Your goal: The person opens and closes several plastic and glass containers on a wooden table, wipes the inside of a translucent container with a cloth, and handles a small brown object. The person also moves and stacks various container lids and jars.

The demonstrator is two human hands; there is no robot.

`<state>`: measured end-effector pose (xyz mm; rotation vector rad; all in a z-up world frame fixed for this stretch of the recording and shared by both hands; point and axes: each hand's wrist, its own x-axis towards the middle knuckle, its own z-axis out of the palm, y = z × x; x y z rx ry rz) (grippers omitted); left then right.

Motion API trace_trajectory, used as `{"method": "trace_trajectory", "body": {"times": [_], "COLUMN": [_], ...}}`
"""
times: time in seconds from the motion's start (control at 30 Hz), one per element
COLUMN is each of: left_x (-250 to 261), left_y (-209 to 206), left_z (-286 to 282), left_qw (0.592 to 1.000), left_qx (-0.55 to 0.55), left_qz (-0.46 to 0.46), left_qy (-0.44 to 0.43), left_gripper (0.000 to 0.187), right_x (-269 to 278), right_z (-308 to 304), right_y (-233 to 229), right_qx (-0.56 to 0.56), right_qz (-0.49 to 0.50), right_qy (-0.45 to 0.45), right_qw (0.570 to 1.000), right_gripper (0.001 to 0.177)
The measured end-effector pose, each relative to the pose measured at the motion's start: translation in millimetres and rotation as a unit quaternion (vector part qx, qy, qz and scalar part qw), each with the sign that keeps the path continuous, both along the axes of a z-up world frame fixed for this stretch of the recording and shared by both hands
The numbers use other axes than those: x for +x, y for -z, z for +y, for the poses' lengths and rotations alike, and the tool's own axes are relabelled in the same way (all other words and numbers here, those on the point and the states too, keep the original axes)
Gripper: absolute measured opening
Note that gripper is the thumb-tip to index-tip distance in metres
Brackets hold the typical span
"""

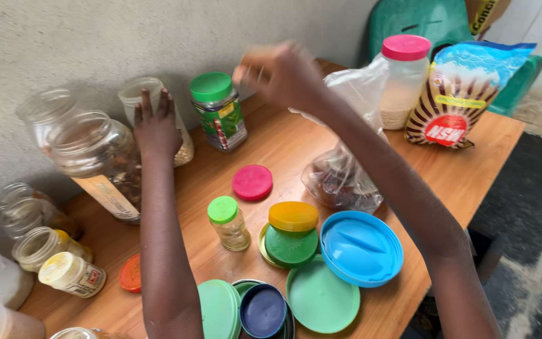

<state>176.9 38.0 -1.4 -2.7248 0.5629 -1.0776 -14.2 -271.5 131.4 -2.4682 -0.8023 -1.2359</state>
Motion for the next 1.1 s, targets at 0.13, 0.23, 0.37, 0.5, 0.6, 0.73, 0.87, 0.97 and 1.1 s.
{"method": "trace_trajectory", "body": {"times": [0.13, 0.23, 0.37, 0.5, 0.6, 0.73, 0.87, 0.97, 1.1], "left_x": [0, 3, 6, 1, -3, -4, -12, -13, -20], "left_y": [7, 4, -10, -22, -36, -44, -38, -43, -32], "left_z": [-3, -5, -15, -22, -23, -30, -36, -32, -28], "left_qw": [0.998, 1.000, 0.996, 0.985, 0.971, 0.948, 0.957, 0.962, 0.960], "left_qx": [0.017, -0.021, -0.030, -0.003, -0.031, -0.049, -0.062, -0.076, -0.094], "left_qz": [-0.049, 0.011, 0.070, 0.139, 0.217, 0.293, 0.259, 0.245, 0.251], "left_qy": [-0.033, -0.011, -0.056, -0.097, -0.094, -0.116, -0.111, -0.097, -0.081], "left_gripper": [0.083, 0.084, 0.087, 0.095, 0.095, 0.086, 0.098, 0.108, 0.103], "right_x": [6, 6, 36, 68, 86, 96, 85, 73, 56], "right_z": [-120, -196, -242, -263, -279, -299, -292, -276, -261], "right_y": [-27, 20, 68, 90, 97, 103, 106, 95, 77], "right_qx": [0.194, 0.067, 0.137, 0.172, 0.213, 0.184, 0.221, 0.267, 0.252], "right_qz": [-0.040, -0.034, 0.109, 0.012, -0.007, -0.088, -0.112, -0.128, -0.180], "right_qy": [0.299, 0.465, 0.552, 0.583, 0.605, 0.648, 0.573, 0.510, 0.442], "right_qw": [0.933, 0.882, 0.815, 0.794, 0.767, 0.734, 0.781, 0.808, 0.842], "right_gripper": [0.035, 0.071, 0.116, 0.118, 0.114, 0.123, 0.117, 0.110, 0.098]}}
